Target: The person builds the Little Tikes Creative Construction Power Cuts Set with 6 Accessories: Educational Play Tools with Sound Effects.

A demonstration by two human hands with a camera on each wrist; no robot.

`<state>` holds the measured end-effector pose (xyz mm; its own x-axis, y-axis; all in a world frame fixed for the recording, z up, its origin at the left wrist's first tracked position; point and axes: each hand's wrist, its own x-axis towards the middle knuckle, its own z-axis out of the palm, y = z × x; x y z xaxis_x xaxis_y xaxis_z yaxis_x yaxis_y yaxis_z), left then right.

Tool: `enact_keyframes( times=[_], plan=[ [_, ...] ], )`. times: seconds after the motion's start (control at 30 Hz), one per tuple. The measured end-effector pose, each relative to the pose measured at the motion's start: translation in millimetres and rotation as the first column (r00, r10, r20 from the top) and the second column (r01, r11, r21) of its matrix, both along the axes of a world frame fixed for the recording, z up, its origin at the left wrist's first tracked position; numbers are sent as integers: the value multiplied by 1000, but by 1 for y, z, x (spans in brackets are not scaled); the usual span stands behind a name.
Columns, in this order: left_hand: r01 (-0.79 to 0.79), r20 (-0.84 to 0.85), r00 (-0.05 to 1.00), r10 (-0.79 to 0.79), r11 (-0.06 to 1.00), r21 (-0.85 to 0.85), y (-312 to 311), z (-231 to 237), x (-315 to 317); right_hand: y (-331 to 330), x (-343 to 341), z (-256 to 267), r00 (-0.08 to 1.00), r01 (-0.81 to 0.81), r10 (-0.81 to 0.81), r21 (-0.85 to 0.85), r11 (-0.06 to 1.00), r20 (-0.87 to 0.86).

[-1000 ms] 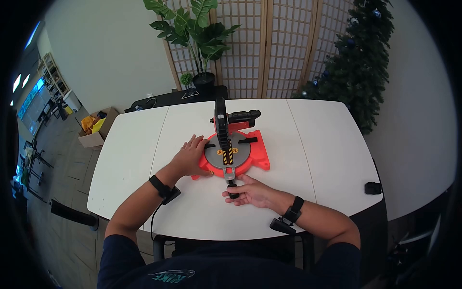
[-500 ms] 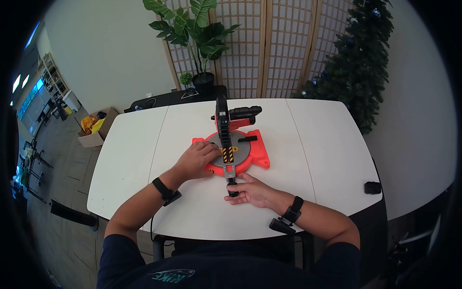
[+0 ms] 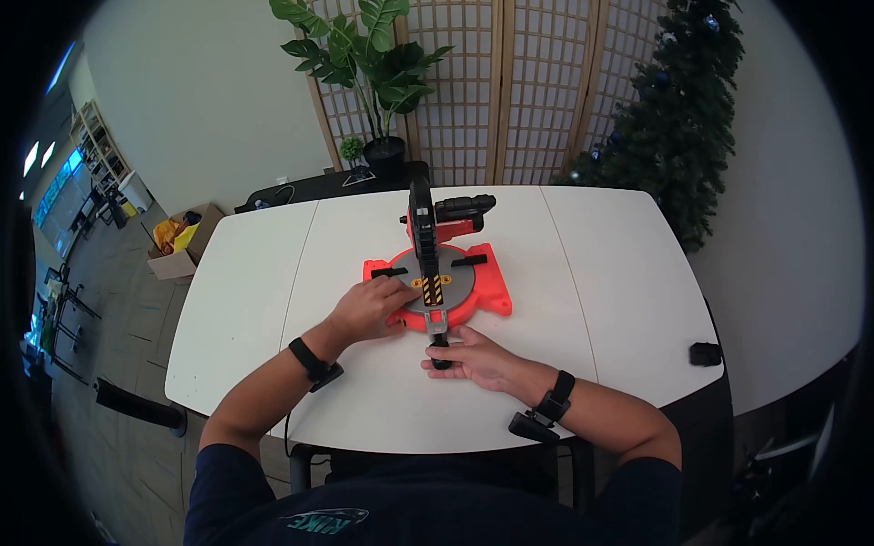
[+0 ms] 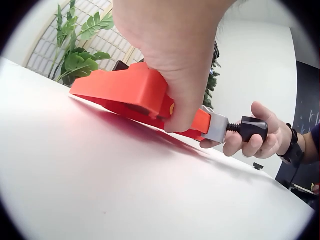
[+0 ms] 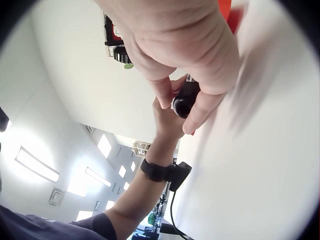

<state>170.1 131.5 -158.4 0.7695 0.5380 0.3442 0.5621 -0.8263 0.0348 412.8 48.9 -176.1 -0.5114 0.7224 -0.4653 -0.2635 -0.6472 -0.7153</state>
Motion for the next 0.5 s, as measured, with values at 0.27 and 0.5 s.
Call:
enact_keyframes(
  times=[0.27,0.5],
  plan=[
    [-51,13,999,52,995,-89,2,0,-2,2,5,1,999,12,-13,-11,1000,-43],
    [-40,72,997,42,999,-18,1,0,-2,3,3,-3,1000,-5,4,37,999,19]
  ],
)
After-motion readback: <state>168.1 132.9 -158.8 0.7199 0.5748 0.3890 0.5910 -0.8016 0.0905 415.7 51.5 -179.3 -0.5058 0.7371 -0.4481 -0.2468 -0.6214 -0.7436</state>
